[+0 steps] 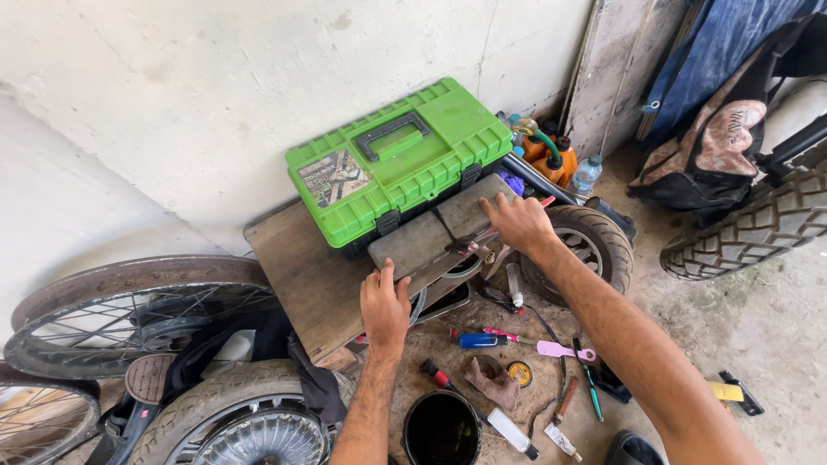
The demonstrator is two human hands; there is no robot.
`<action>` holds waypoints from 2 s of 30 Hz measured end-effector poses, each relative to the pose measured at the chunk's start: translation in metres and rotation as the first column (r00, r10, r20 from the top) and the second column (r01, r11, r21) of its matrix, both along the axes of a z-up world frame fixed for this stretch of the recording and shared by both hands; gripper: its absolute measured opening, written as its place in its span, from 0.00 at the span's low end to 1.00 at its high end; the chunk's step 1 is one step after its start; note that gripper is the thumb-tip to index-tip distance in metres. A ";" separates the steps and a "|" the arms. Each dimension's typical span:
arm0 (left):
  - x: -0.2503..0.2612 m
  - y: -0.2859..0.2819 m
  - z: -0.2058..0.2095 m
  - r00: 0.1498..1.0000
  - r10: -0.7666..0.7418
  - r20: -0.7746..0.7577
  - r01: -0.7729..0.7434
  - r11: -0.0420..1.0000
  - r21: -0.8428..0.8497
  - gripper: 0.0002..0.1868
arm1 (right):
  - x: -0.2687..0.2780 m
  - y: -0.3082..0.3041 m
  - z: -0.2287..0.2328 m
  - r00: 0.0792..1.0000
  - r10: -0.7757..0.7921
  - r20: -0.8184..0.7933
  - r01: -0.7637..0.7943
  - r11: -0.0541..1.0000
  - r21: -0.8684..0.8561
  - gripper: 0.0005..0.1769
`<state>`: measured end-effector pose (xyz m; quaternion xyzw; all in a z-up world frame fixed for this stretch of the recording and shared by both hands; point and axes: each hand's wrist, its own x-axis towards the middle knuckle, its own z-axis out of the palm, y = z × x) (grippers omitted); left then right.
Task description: The person opens a green toolbox, retrieves tools, and performs maintenance on mechanical vehicle components, including wiping parts with a cloth and applying lubricant.
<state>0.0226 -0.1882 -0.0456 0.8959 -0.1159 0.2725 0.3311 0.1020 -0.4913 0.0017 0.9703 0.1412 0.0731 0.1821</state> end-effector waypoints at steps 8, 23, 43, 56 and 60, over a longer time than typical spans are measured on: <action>0.000 0.000 0.001 0.999 0.014 -0.051 -0.013 1.000 0.016 0.26 | -0.008 0.012 0.006 0.999 -0.021 0.046 0.022 1.000 -0.023 0.39; -0.069 0.016 0.022 0.995 -0.032 -0.097 0.058 0.960 0.275 0.29 | -0.147 0.045 -0.007 0.920 -0.200 -0.338 0.324 0.874 0.363 0.17; -0.181 0.028 -0.095 0.763 0.132 -0.632 0.428 0.629 0.649 0.19 | -0.283 0.103 -0.254 0.845 -0.074 -0.530 0.349 0.827 0.441 0.14; -0.200 0.050 -0.111 0.594 0.290 -0.750 0.186 0.858 0.480 0.40 | -0.244 0.134 -0.298 0.912 0.028 -0.409 0.373 0.354 0.858 0.14; -0.205 0.056 -0.116 0.632 0.271 -0.726 0.149 0.877 0.457 0.41 | -0.227 0.150 -0.294 0.889 0.005 -0.458 0.434 0.309 0.846 0.15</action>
